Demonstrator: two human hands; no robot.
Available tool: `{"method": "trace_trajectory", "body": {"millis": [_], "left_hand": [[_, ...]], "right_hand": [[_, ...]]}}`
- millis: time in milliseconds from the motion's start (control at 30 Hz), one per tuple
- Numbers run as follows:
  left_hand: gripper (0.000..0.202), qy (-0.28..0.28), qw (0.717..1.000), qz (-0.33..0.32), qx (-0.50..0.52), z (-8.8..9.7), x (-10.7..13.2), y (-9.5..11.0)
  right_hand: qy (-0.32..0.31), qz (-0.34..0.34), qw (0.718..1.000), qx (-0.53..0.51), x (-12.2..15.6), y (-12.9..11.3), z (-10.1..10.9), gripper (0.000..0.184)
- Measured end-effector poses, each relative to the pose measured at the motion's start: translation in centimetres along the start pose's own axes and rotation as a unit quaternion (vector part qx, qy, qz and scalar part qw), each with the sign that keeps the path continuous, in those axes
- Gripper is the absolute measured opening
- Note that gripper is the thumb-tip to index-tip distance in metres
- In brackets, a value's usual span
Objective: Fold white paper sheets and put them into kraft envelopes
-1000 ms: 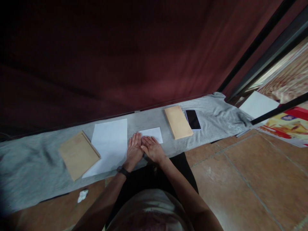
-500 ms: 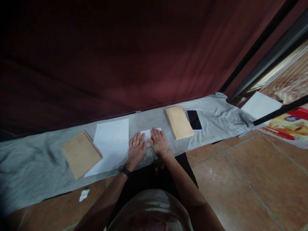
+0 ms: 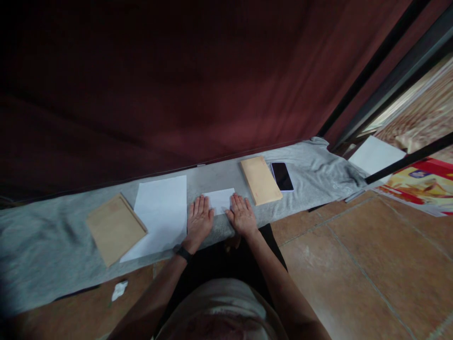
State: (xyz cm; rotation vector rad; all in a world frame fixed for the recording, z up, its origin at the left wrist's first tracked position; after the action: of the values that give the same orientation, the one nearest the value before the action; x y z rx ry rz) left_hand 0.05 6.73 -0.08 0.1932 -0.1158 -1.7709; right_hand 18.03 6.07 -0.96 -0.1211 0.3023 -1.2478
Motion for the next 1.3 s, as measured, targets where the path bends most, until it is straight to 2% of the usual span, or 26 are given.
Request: {"method": "trace_trajectory", "body": {"millis": [167,267,433,567,733,867,1000,1167,1300], "left_hand": [[0.058,-0.031,0.995,-0.093,0.012,-0.6,2.5,3.6],[0.06,-0.039,0.993,-0.108,0.004,-0.8,3.8,4.8],[0.064,-0.046,0.996,-0.072,-0.006,-0.6,3.5,3.5],[0.067,-0.028,0.999,-0.041,-0.012,-0.3,3.3,1.9],[0.067,-0.021,0.999,-0.026,-0.021,0.0,3.4,1.7],[0.059,-0.053,0.993,-0.102,-0.019,0.2,2.4,2.5],[0.053,-0.087,0.982,-0.168,-0.006,0.3,0.4,3.1],[0.055,-0.11,0.98,-0.165,0.001,-0.1,-2.1,3.2],[0.057,-0.105,0.986,-0.132,0.002,-0.6,-2.8,2.9]], "right_hand": [[0.004,0.002,1.0,-0.001,0.0,-0.1,0.2,0.06],[0.003,0.0,1.0,0.001,0.0,-0.1,0.2,0.06],[0.001,0.001,1.0,0.005,0.0,0.0,0.0,0.06],[-0.002,0.002,1.0,0.003,0.0,-0.1,0.1,0.06],[-0.001,0.001,1.0,0.004,0.0,-0.2,0.2,0.059],[0.01,0.001,1.0,0.011,0.0,-0.2,0.1,0.058],[0.019,0.005,1.0,0.019,0.0,-0.1,0.0,0.058],[0.027,0.01,0.999,0.023,0.0,-0.1,0.1,0.056],[0.031,0.009,0.999,0.027,0.1,-0.1,0.2,0.058]]}}
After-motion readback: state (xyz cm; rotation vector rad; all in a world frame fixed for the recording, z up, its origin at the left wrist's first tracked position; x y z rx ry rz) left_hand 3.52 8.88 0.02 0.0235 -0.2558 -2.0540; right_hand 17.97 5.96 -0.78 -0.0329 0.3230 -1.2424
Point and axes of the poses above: each hand's wrist, its own x-axis away from the middle knuckle, its own z-axis out of the back of the hand, y = z × x, the point moved 4 cm from there along -x, towards the middle knuckle, and after that the axes turned 8 degrees about -y, right-handed, at the moved point
